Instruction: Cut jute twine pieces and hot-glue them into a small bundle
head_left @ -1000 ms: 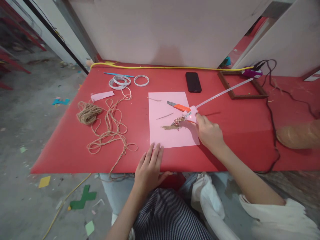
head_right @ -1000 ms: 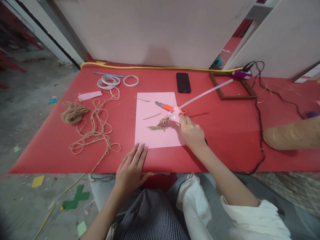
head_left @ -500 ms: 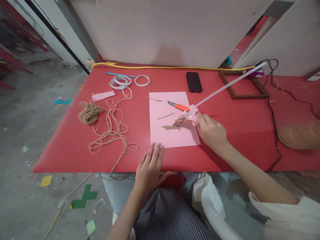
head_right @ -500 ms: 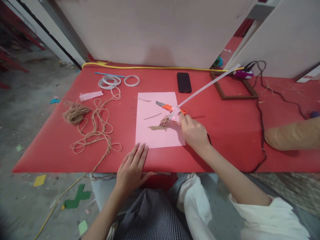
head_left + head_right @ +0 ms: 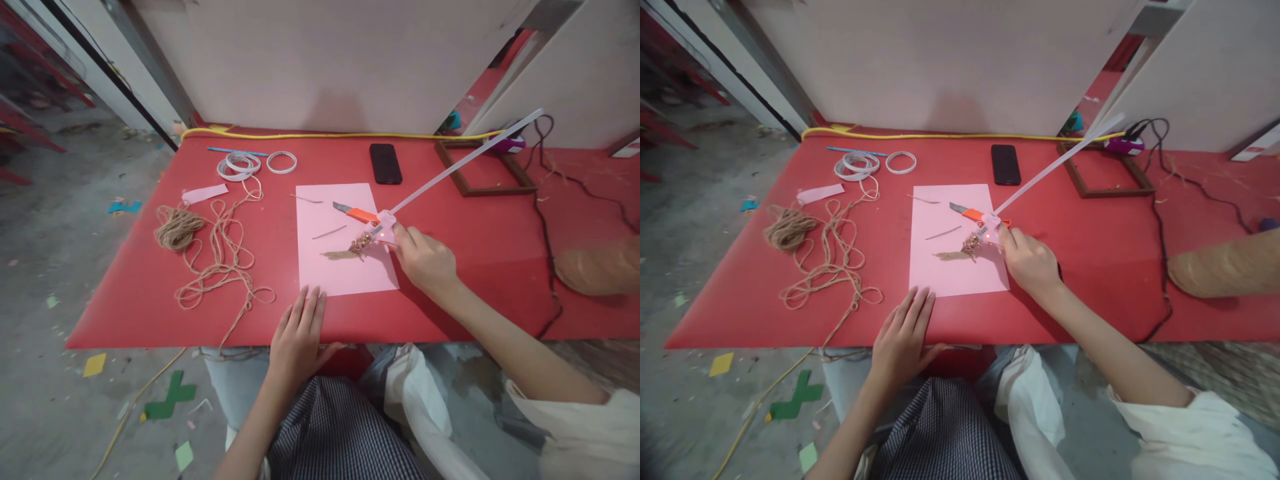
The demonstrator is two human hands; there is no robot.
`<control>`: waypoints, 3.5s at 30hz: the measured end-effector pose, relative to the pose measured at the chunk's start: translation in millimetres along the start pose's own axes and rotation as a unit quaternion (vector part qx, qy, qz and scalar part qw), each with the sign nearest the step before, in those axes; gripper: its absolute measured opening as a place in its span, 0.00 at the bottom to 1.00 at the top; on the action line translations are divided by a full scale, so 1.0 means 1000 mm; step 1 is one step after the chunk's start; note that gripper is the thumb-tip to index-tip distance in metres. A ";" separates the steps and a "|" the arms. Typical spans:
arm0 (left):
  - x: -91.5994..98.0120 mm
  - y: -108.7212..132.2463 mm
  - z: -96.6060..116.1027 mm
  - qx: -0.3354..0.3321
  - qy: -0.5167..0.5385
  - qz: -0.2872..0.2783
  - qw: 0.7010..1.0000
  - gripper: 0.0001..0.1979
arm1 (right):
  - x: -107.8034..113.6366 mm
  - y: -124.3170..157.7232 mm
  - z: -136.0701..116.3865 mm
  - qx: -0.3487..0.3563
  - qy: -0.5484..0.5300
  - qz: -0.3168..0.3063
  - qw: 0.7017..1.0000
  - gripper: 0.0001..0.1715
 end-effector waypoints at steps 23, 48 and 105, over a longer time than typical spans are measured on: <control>-0.003 -0.001 0.000 0.006 -0.004 -0.018 1.000 0.40 | -0.022 0.018 0.014 -0.076 -0.029 -0.054 0.995 0.26; -0.003 -0.001 -0.001 0.009 -0.003 -0.027 1.000 0.39 | -0.019 0.023 0.009 -0.025 -0.059 0.017 0.998 0.30; -0.001 0.000 0.000 0.005 0.001 -0.017 1.000 0.39 | -0.022 0.016 0.007 -0.047 -0.029 -0.007 0.998 0.29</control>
Point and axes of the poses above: each hand's wrist, its own y-axis away from the middle knuckle, its own x-axis out of the back of the hand, z = x × y, the point moved 9 cm from there along -y, towards the middle knuckle, and after that the axes turned 13 degrees about x, right-handed, at the moved point
